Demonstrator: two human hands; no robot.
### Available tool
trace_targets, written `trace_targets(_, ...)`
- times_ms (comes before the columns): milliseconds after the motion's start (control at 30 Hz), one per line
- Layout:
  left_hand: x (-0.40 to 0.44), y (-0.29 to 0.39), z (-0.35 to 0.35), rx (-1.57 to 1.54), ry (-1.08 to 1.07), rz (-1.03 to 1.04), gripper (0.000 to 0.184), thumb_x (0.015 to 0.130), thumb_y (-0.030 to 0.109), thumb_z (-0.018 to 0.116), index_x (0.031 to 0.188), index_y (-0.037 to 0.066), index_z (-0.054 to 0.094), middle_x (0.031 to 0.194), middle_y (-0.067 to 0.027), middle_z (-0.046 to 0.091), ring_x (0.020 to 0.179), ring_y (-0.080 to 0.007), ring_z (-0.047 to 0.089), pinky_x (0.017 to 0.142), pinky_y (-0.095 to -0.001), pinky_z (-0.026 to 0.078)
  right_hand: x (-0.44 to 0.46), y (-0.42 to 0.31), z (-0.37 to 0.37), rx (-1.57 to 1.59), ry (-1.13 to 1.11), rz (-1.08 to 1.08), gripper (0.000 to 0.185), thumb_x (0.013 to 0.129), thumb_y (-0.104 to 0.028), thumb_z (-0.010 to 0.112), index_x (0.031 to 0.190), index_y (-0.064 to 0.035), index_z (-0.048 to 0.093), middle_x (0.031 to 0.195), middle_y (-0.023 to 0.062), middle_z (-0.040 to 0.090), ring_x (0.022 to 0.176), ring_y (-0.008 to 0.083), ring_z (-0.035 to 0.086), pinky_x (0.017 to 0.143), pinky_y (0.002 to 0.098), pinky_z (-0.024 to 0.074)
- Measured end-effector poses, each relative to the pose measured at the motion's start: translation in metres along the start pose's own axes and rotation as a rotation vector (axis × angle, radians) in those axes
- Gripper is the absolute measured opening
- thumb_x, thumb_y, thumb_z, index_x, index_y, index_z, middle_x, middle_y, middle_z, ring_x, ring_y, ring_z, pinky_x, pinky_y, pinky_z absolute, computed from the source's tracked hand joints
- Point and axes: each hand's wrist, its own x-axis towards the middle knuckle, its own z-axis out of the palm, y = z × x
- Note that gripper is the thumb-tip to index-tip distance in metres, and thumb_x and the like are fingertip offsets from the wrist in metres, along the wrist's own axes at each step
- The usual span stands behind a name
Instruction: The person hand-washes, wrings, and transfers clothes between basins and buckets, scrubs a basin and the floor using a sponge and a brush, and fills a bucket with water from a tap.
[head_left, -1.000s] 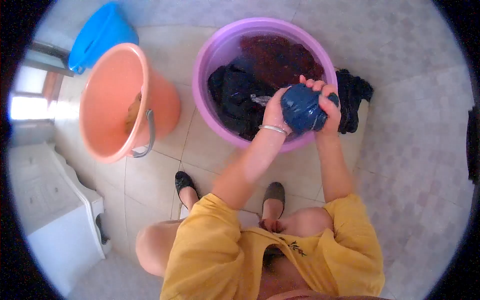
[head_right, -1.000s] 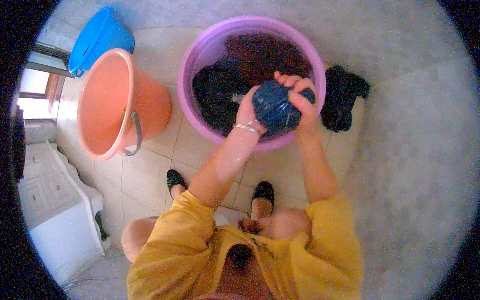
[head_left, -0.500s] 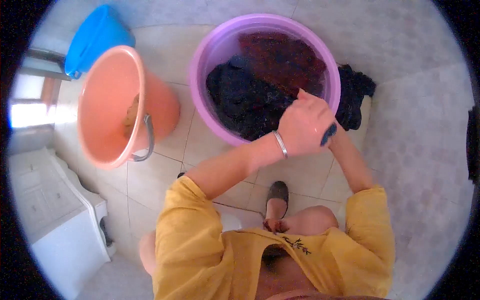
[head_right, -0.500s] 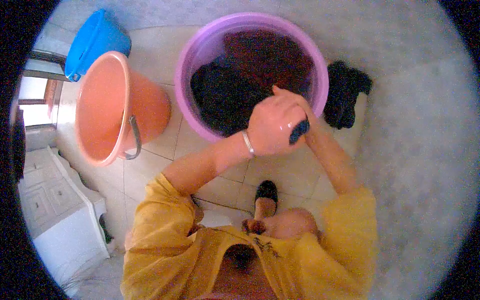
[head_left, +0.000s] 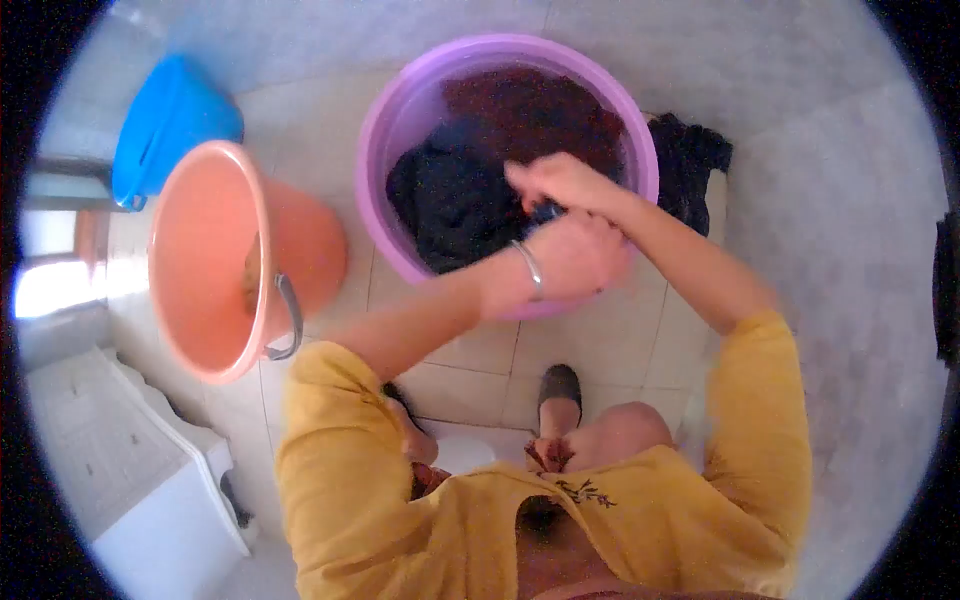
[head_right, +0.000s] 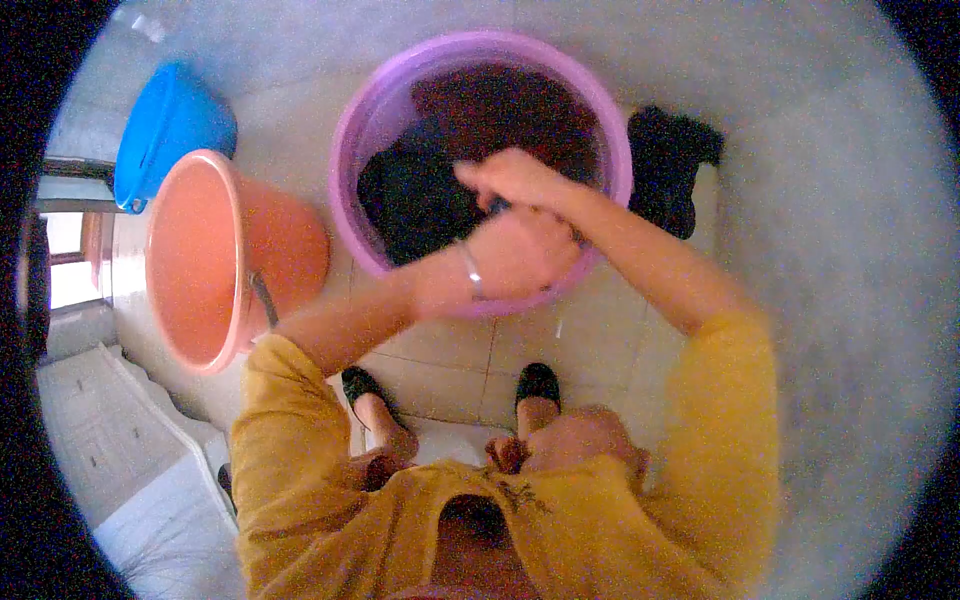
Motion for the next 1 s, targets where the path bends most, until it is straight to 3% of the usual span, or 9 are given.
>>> trace_targets(100, -0.027, -0.034, -0.077, -0.003, 0.004, -0.285, 0.009, 0.058, 0.011, 0.051, 0.064, 0.004, 0.052, 0.063, -0.0122, 0.054, 0.062, -0.0262, 0.054, 0.056, -0.0367, 0.045, 0.029, 0.011, -0.026, -0.071, 0.472, 0.082, 0.055, 0.076, -0.053, 0.039, 0.083, -0.0016, 0.058, 0.082, 0.0192, 0.057, 0.078, 0.0307, 0.055, 0.072, 0.0395, 0.0415)
trace_targets(233, -0.111, -0.044, -0.188, 0.274, 0.210, -0.866, 0.029, 0.058, 0.015, 0.063, 0.084, 0.007, 0.053, 0.076, -0.0111, 0.052, 0.072, -0.0302, 0.051, 0.063, -0.0383, 0.042, 0.041, 0.064, -0.020, -0.299, 0.654, 0.227, 0.049, 0.073, -0.045, 0.051, 0.103, -0.0058, 0.051, 0.102, 0.0186, 0.049, 0.094, 0.0338, 0.049, 0.079, 0.0413, 0.0402)
trace_targets(300, -0.181, -0.073, -0.219, 0.721, 0.292, -0.901, 0.026, 0.066, 0.018, 0.061, 0.087, 0.006, 0.053, 0.080, -0.0133, 0.054, 0.078, -0.0309, 0.052, 0.065, -0.0367, 0.043, 0.046, 0.067, 0.002, -0.484, 0.618, 0.185, 0.048, 0.072, -0.046, 0.052, 0.109, -0.0157, 0.049, 0.106, 0.0197, 0.046, 0.096, 0.0340, 0.048, 0.080, 0.0409, 0.0404)
trace_targets(467, -0.302, -0.079, -0.263, 0.958, -0.183, -1.346, 0.051, 0.076, 0.038, 0.052, 0.114, 0.008, 0.039, 0.107, -0.0168, 0.047, 0.099, -0.0330, 0.046, 0.078, -0.0418, 0.040, 0.058, 0.063, -0.023, -0.300, 0.702, -0.022, 0.024, 0.073, -0.033, 0.054, 0.079, -0.0114, 0.063, 0.083, 0.0167, 0.057, 0.079, 0.0317, 0.054, 0.069, 0.0422, 0.0422)
trace_targets(500, -0.319, -0.074, -0.264, 1.064, -0.274, -1.209, 0.053, 0.076, 0.041, 0.051, 0.117, 0.010, 0.038, 0.111, -0.0161, 0.045, 0.103, -0.0332, 0.043, 0.081, -0.0422, 0.038, 0.053, 0.044, -0.041, -0.248, 0.634, 0.031, 0.028, 0.072, -0.029, 0.056, 0.086, -0.0046, 0.060, 0.079, 0.0130, 0.060, 0.081, 0.0272, 0.054, 0.071, 0.0325, 0.0410)
trace_targets(733, -0.247, -0.067, -0.229, 0.213, 0.130, -1.100, 0.030, 0.072, 0.014, 0.057, 0.099, 0.001, 0.052, 0.098, -0.0151, 0.054, 0.092, -0.0276, 0.051, 0.080, -0.0326, 0.039, -0.002, -0.100, -0.095, -0.124, 0.836, -0.247, 0.031, 0.074, -0.028, 0.056, 0.086, 0.0012, 0.057, 0.076, 0.0092, 0.059, 0.072, 0.0156, 0.053, 0.067, 0.0278, 0.0404)
trace_targets(767, -0.234, -0.070, -0.220, 0.135, 0.157, -1.067, 0.032, 0.071, 0.015, 0.058, 0.099, 0.001, 0.052, 0.097, -0.0150, 0.055, 0.091, -0.0277, 0.052, 0.079, -0.0328, 0.040, 0.020, -0.086, -0.111, 0.155, 0.793, -0.451, 0.027, 0.076, -0.025, 0.054, 0.081, 0.0014, 0.056, 0.069, 0.0105, 0.056, 0.067, 0.0153, 0.051, 0.063, 0.0301, 0.0397)
trace_targets(833, -0.189, -0.071, -0.210, 0.037, 0.032, -1.050, 0.036, 0.069, 0.019, 0.060, 0.099, 0.001, 0.053, 0.094, -0.0145, 0.056, 0.087, -0.0275, 0.054, 0.077, -0.0334, 0.041, -0.010, -0.143, -0.112, 0.520, 0.757, -0.315, 0.020, 0.071, -0.014, 0.057, 0.078, 0.0039, 0.056, 0.070, 0.0051, 0.056, 0.064, 0.0139, 0.050, 0.058, 0.0260, 0.0397)
trace_targets(1000, -0.126, -0.103, -0.106, -0.480, 0.036, -0.898, 0.057, 0.066, 0.036, 0.063, 0.109, 0.002, 0.046, 0.095, -0.0189, 0.055, 0.088, -0.0309, 0.054, 0.078, -0.0344, 0.042, -0.028, -0.190, -0.143, 0.188, 0.937, -0.581, 0.020, 0.077, -0.017, 0.053, 0.078, 0.0028, 0.056, 0.068, 0.0036, 0.054, 0.064, 0.0118, 0.048, 0.058, 0.0237, 0.0373)
